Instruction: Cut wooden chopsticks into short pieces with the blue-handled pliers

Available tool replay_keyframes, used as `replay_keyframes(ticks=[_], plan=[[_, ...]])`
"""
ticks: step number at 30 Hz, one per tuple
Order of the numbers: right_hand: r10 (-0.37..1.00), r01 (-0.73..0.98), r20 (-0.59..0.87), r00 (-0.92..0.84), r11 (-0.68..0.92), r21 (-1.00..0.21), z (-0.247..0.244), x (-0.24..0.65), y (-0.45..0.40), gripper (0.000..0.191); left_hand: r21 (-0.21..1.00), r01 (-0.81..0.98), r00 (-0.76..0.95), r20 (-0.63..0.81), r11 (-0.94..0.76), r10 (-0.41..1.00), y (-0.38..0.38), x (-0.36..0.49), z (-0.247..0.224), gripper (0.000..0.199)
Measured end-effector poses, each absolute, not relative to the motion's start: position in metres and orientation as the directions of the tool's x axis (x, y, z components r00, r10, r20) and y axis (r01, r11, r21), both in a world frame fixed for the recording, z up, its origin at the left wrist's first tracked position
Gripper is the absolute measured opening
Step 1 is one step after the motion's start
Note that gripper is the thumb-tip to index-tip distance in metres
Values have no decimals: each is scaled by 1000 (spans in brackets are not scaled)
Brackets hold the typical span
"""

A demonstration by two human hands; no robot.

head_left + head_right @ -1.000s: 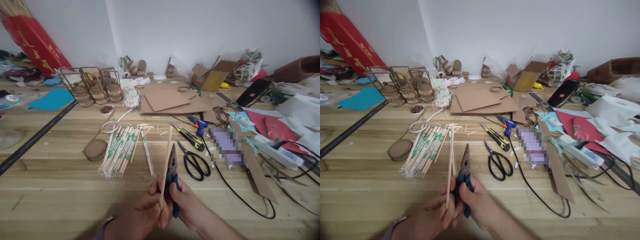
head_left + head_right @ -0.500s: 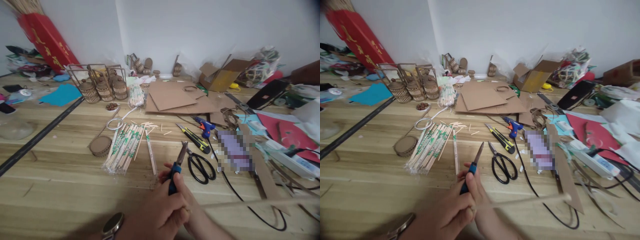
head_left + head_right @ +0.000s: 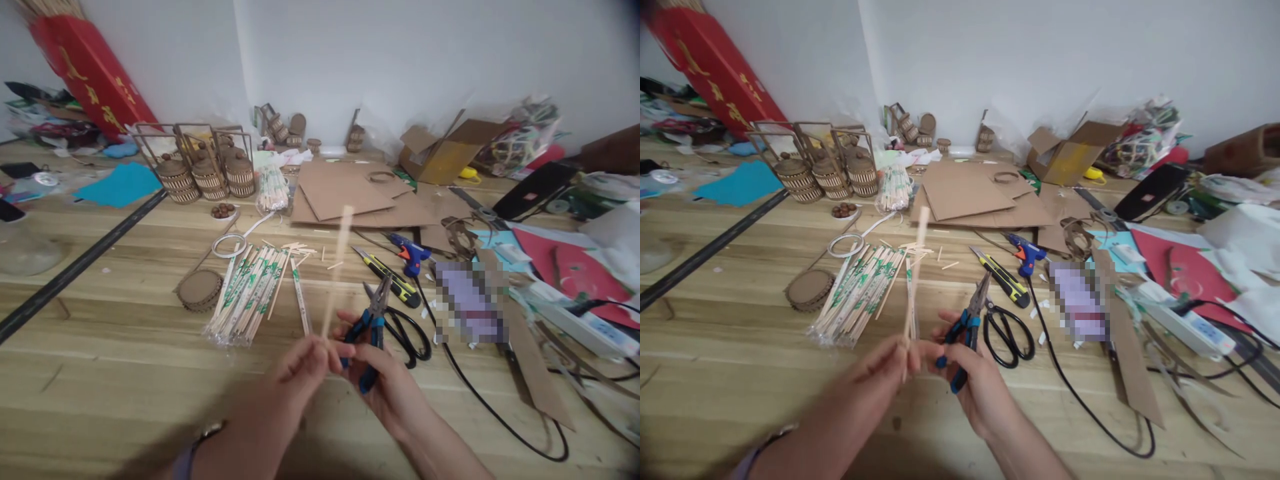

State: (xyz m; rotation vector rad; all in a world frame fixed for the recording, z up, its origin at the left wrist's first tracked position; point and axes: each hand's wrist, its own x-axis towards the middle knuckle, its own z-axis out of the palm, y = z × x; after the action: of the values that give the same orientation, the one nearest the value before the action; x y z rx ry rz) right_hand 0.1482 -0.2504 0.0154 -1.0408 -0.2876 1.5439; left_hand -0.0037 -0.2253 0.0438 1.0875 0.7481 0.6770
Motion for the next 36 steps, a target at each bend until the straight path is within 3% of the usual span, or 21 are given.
replay_keyframes(ticks=[3, 6, 10, 15, 22, 29, 33, 36], plan=[[922, -499, -345, 178, -218, -839, 7, 147, -250, 40, 857, -236, 470, -313, 459, 826, -212, -2, 38, 35], [945, -252, -229, 232, -169, -953, 3, 145, -250, 44, 870, -209, 378, -350, 447, 857, -204, 3, 32, 37], [943, -12, -179, 279, -183, -983, 6, 141, -251, 52, 879, -171, 366, -363, 445, 857, -204, 6, 24, 42], [941, 119, -135, 310, -179, -977, 8, 134, -251, 51, 842, -233, 452, -350, 487, 821, -212, 11, 21, 44], [943, 181, -83, 322, -147, -972, 7, 134, -252, 46, 865, -212, 450, -327, 455, 831, -221, 17, 19, 42], [962, 93, -148, 229, -173, -981, 4, 138, -263, 46, 881, -189, 502, -293, 434, 814, -217, 10, 26, 38], [928, -14, -349, 132, -350, -937, 26, 154, -281, 38, 928, -100, 567, -244, 360, 787, -207, -4, 35, 32], [825, -98, -551, -123, -563, -821, 45, 175, -293, 38, 934, -14, 612, -274, 357, 742, -203, -13, 36, 31]])
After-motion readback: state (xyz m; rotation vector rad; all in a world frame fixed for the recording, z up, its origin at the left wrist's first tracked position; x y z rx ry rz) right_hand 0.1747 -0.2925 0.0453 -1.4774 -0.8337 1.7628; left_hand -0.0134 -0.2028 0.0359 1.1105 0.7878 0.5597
